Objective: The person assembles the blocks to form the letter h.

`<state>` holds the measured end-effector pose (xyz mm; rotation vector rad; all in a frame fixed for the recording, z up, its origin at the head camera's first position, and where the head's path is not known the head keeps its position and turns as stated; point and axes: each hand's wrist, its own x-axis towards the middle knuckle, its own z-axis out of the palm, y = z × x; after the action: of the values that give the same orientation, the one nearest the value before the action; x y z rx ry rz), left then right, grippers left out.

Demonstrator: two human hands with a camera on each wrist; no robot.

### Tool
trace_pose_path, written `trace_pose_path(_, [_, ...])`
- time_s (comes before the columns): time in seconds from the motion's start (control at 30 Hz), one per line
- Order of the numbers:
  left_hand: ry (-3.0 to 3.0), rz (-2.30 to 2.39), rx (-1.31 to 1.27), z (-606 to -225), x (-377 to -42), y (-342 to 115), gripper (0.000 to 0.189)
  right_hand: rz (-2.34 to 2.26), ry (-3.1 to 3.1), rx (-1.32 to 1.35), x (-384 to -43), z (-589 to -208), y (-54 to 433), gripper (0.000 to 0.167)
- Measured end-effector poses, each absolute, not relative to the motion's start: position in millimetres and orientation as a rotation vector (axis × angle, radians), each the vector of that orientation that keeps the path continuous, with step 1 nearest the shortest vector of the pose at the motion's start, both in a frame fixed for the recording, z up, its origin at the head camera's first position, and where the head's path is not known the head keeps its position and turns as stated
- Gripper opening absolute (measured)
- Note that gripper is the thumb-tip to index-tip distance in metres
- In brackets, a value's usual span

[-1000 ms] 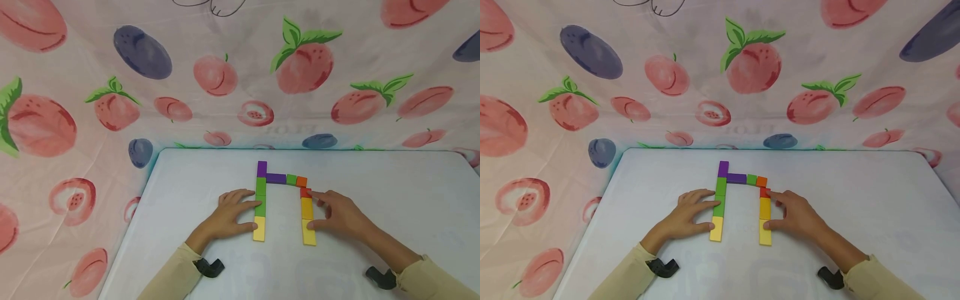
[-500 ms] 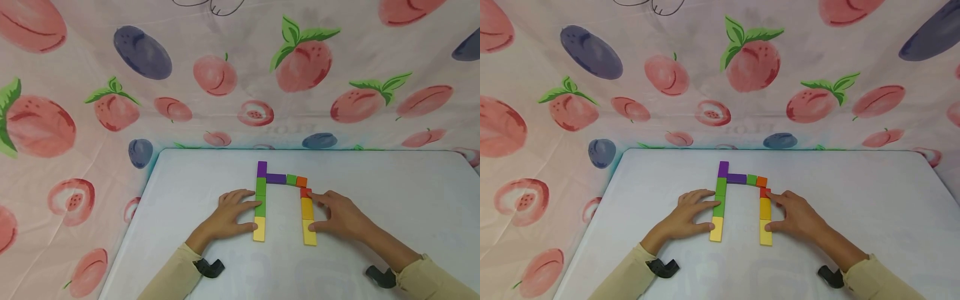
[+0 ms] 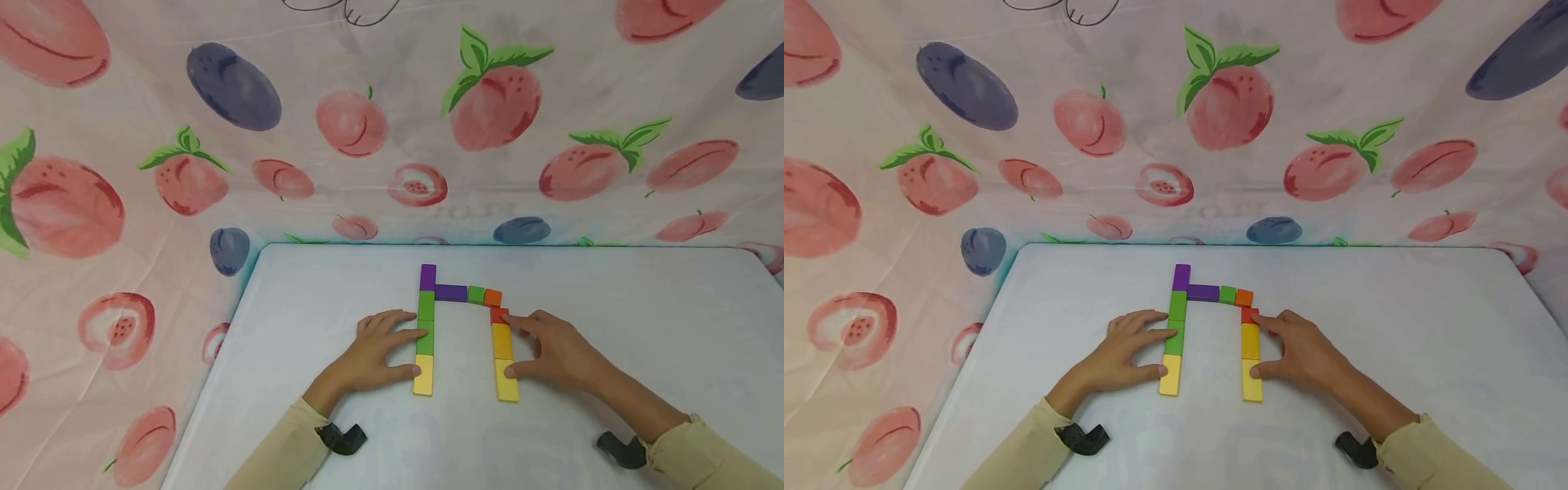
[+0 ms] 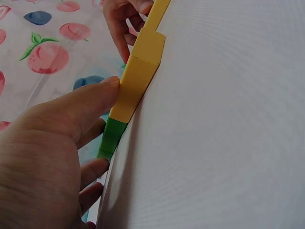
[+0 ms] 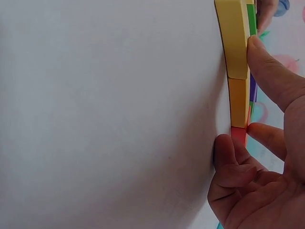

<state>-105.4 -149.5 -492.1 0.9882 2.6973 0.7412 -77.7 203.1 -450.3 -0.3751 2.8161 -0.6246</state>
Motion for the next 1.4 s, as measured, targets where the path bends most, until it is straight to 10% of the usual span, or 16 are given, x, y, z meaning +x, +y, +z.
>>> trace_pose_path(1.4, [2.699, 0.761, 0.992, -490.1, -105.2, -148.1, 0.062, -0.660, 2.816, -0.433, -84.1, -452.1, 209.3, 0.095])
